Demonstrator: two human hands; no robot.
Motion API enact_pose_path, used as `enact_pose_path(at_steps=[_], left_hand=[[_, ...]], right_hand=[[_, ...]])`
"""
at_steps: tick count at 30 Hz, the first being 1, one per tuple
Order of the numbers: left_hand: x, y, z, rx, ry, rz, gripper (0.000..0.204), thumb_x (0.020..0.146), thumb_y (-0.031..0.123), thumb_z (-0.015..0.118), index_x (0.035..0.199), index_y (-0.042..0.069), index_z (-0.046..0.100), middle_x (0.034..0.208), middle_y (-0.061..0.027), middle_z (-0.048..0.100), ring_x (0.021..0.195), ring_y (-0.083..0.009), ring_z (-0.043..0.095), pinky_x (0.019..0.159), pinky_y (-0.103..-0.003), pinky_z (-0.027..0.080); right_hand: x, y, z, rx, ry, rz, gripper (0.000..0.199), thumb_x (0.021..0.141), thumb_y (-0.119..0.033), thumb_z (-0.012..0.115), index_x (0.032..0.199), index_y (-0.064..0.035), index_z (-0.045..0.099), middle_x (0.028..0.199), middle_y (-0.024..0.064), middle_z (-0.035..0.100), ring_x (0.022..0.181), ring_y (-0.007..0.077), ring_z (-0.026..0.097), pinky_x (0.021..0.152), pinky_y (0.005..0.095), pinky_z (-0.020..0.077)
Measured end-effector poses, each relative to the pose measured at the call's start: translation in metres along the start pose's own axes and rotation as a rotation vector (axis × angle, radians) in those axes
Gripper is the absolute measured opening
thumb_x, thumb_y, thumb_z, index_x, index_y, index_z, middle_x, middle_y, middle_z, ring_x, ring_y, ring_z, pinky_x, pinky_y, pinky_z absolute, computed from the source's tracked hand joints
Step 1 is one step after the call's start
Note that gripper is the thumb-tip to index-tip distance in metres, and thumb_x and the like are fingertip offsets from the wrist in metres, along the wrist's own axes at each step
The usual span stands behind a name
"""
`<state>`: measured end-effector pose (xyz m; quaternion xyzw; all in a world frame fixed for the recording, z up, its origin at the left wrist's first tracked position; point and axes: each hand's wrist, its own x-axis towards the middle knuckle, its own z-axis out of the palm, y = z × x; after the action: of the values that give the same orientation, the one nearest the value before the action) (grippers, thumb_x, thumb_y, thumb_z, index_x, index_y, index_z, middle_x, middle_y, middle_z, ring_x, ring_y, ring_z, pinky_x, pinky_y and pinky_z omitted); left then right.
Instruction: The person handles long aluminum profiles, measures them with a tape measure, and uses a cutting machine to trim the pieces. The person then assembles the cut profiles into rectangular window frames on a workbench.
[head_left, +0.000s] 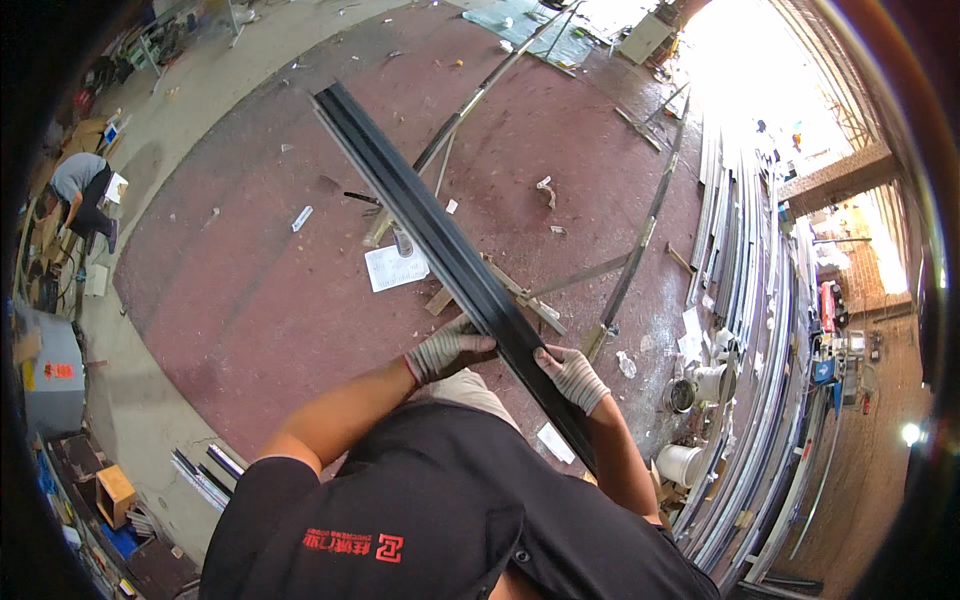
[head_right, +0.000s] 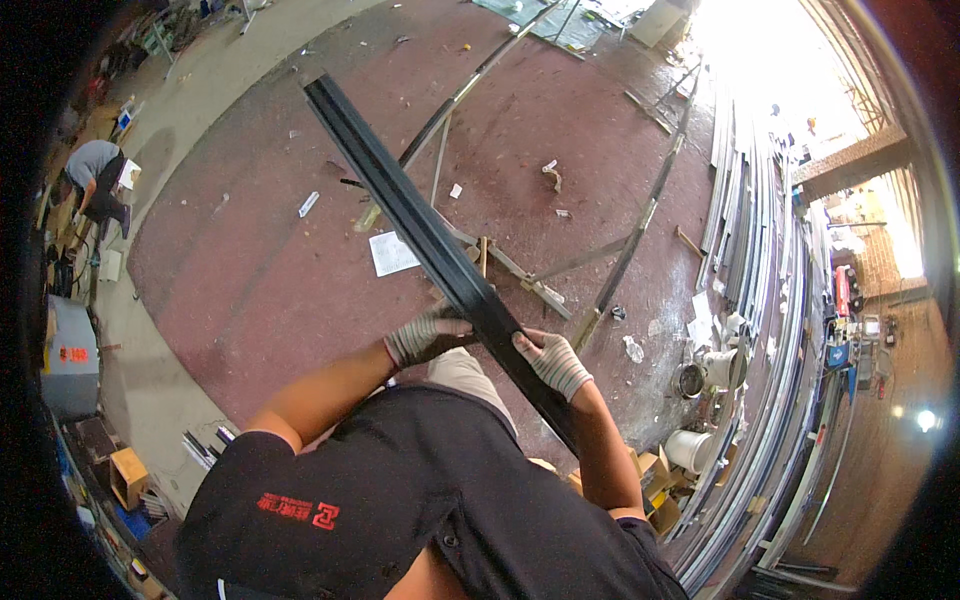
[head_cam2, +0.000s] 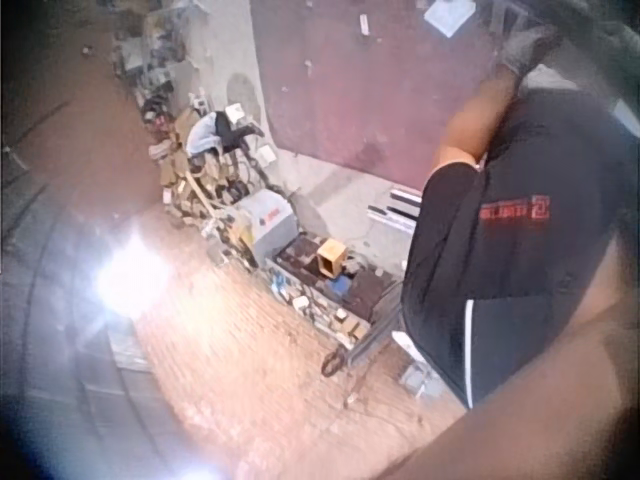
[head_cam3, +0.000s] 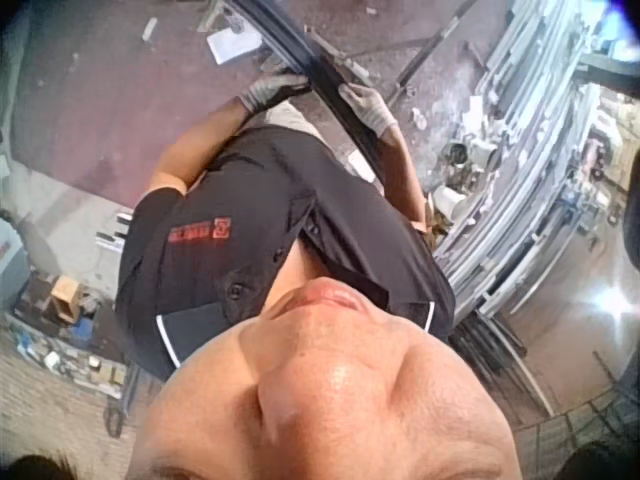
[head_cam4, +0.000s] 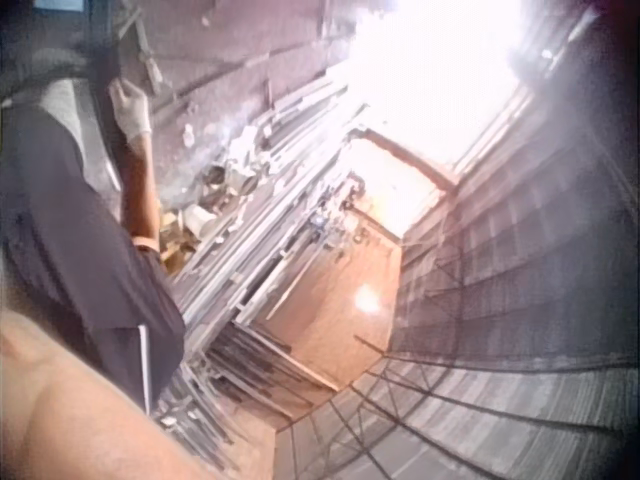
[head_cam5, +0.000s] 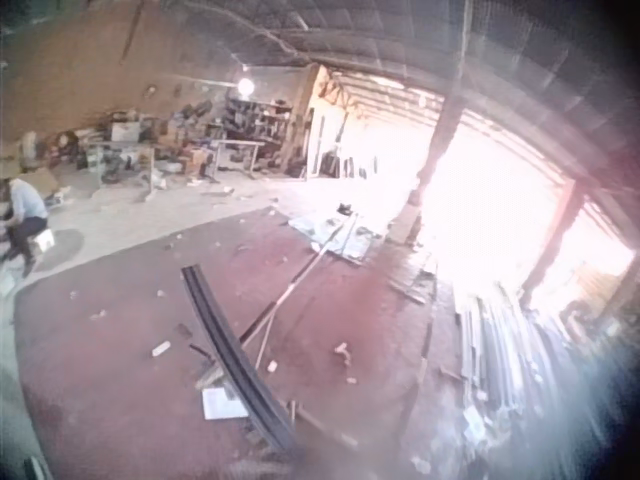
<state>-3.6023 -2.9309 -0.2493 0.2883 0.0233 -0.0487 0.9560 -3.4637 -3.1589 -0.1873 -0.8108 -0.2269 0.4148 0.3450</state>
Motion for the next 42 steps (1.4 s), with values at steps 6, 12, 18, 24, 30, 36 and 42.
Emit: enact_pose_path(at_steps=[6, 12, 18, 24, 30, 36, 42], left_hand=[[0.126, 0.005, -0.062, -0.125, 0.189, -0.036, 0.02, 0.087, 0.013, 0.068, 0.106, 0.005, 0.069, 0.107, -0.0056, 0.07, 0.106, -0.0213, 0.064, 0.107, -0.039, 0.046], [0.211, 0.015, -0.101, -0.259, 0.328, -0.082, 0.015, 0.084, 0.007, 0.064, 0.099, 0.006, 0.066, 0.105, -0.0069, 0.069, 0.104, -0.0249, 0.065, 0.105, -0.044, 0.048], [0.234, 0.04, -0.099, -0.249, 0.398, -0.149, 0.031, 0.092, 0.013, 0.073, 0.119, 0.002, 0.065, 0.118, -0.0098, 0.067, 0.114, -0.026, 0.063, 0.105, -0.042, 0.049], [0.238, 0.113, -0.051, -0.04, 0.317, 0.004, 0.06, 0.091, 0.013, 0.075, 0.143, 0.01, 0.044, 0.133, -0.0067, 0.057, 0.126, -0.0273, 0.054, 0.111, -0.045, 0.045], [0.329, 0.234, 0.006, 0.15, -0.037, 0.29, 0.087, 0.085, 0.028, 0.079, 0.152, 0.007, 0.029, 0.148, -0.0128, 0.043, 0.138, -0.0288, 0.041, 0.116, -0.047, 0.036], [0.447, 0.365, 0.116, 0.25, -0.258, 0.534, 0.093, 0.08, 0.019, 0.084, 0.15, 0.006, 0.025, 0.138, -0.0119, 0.053, 0.129, -0.0273, 0.053, 0.114, -0.044, 0.041], [0.506, 0.399, 0.241, 0.755, -0.416, 0.594, 0.129, 0.073, 0.026, 0.09, 0.158, 0.004, -0.004, 0.156, -0.0264, 0.034, 0.142, -0.0395, 0.04, 0.118, -0.046, 0.035]], right_hand=[[0.126, 0.007, -0.082, -0.073, -0.03, 0.005, 0.057, 0.099, -0.051, 0.06, 0.116, 0.0033, 0.07, 0.086, -0.0015, 0.065, 0.085, 0.0107, 0.055, 0.08, 0.0271, 0.0481], [0.219, 0.002, -0.149, -0.146, -0.151, 0.034, 0.065, 0.098, -0.058, 0.059, 0.12, 0.0023, 0.068, 0.089, -0.0007, 0.065, 0.085, 0.0113, 0.055, 0.082, 0.029, 0.0486], [0.268, -0.019, -0.184, -0.155, -0.281, 0.162, 0.067, 0.099, -0.059, 0.055, 0.106, 0.0052, 0.069, 0.081, -0.0028, 0.062, 0.078, 0.0095, 0.053, 0.073, 0.0292, 0.0498], [0.269, -0.056, -0.208, -0.134, -0.307, 0.075, 0.068, 0.099, -0.061, 0.053, 0.107, 0.0043, 0.069, 0.081, -0.0018, 0.061, 0.079, 0.0113, 0.052, 0.076, 0.0325, 0.0496], [0.263, -0.171, -0.296, -0.443, 0.075, -0.321, 0.019, 0.1, -0.017, 0.061, 0.103, 0.0018, 0.065, 0.086, 0.0043, 0.066, 0.085, 0.0131, 0.058, 0.081, 0.0297, 0.0507], [0.244, -0.333, -0.406, -0.767, 0.716, -0.21, 0.066, 0.099, -0.057, 0.055, 0.133, -0.0015, 0.062, 0.125, 0.0137, 0.069, 0.114, 0.0225, 0.065, 0.102, 0.0373, 0.0479], [0.197, -0.475, -0.513, -0.583, 0.999, -0.561, 0.075, 0.101, -0.063, 0.041, 0.141, -0.0015, 0.055, 0.136, 0.0142, 0.062, 0.125, 0.0235, 0.056, 0.113, 0.0369, 0.0384]])
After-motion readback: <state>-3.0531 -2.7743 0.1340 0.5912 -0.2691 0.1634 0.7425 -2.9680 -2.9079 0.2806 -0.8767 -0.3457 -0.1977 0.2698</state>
